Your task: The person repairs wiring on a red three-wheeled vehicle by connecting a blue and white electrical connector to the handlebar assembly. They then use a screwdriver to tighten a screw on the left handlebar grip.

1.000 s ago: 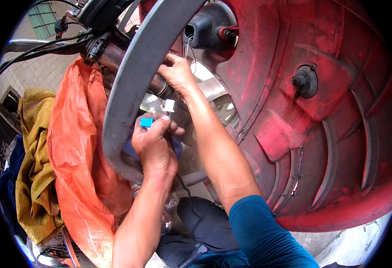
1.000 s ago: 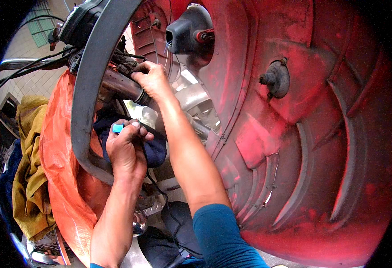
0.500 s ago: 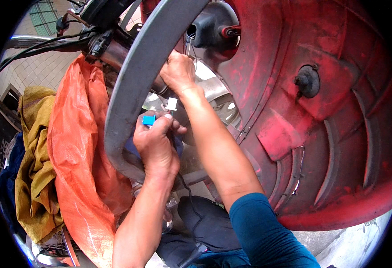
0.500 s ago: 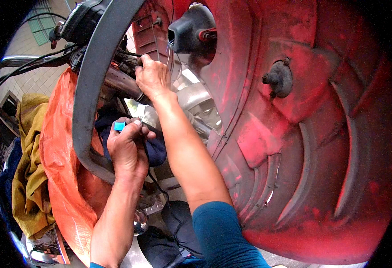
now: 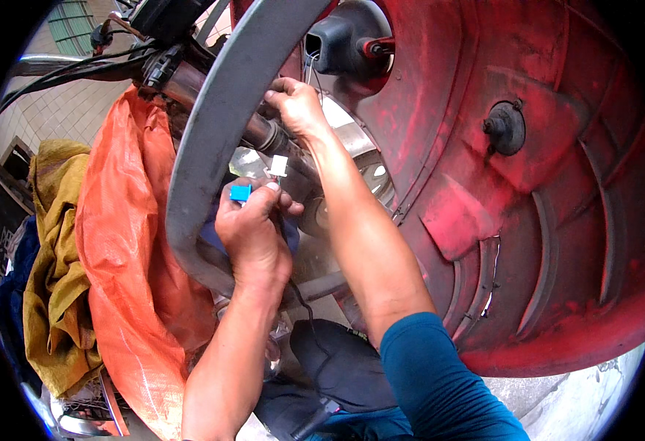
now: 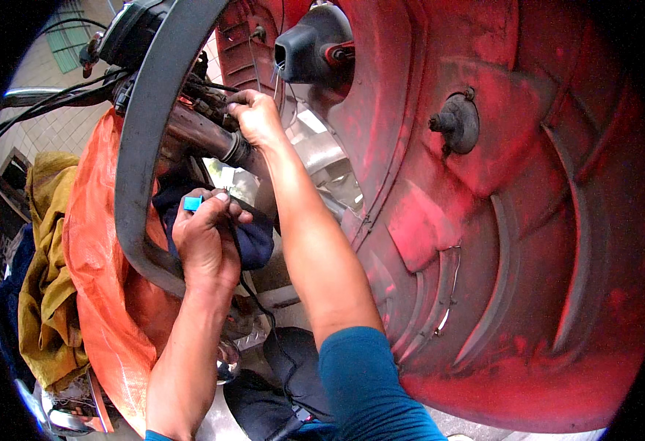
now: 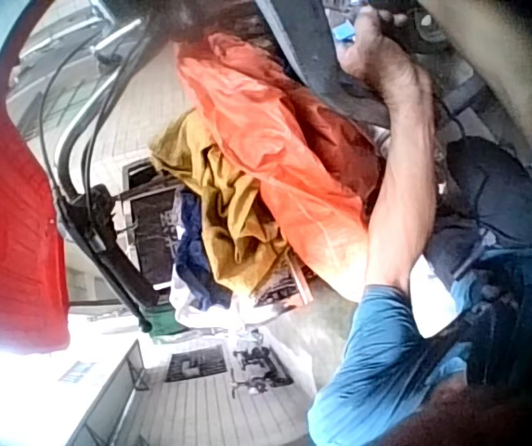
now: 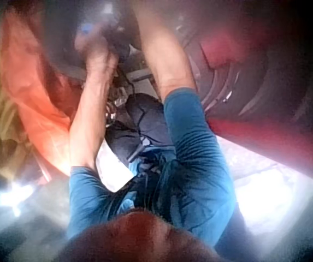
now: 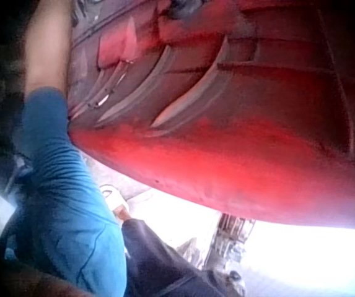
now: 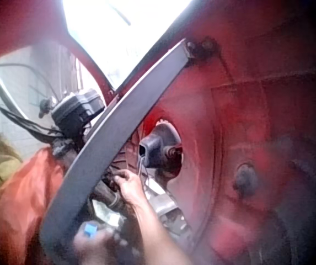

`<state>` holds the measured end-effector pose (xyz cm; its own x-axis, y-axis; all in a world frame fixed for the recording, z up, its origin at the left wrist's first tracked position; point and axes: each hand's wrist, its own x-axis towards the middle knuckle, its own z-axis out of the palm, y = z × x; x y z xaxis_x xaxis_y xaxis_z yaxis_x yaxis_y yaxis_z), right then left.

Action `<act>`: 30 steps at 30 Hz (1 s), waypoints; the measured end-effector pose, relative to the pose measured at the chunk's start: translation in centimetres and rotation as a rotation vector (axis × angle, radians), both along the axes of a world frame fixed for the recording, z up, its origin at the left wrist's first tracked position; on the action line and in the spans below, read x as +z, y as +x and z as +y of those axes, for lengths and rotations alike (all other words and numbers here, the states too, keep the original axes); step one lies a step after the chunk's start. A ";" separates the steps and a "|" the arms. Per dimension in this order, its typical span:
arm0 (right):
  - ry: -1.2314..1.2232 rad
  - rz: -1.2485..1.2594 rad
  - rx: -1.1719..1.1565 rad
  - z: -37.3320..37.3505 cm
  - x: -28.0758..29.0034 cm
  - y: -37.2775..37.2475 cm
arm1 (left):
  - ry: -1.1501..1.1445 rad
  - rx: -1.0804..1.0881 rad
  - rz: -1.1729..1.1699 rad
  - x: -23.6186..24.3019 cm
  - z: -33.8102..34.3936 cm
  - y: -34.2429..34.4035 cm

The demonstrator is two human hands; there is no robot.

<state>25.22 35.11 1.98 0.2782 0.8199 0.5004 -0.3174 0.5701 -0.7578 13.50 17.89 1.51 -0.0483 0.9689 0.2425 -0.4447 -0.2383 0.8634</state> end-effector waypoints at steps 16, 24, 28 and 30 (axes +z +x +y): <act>0.063 0.113 0.148 -2.7 -0.2 -0.6 | -0.008 0.006 0.003 0.2 -0.1 0.0; 0.077 0.101 0.195 -2.8 -0.6 -0.4 | 0.006 0.001 0.004 0.1 -0.1 0.0; 0.084 0.099 0.181 -2.3 -0.9 -0.3 | 0.006 0.010 -0.003 0.1 0.0 0.1; 0.086 0.090 0.167 -2.0 -1.0 -0.3 | 0.009 0.013 0.004 0.0 0.0 0.0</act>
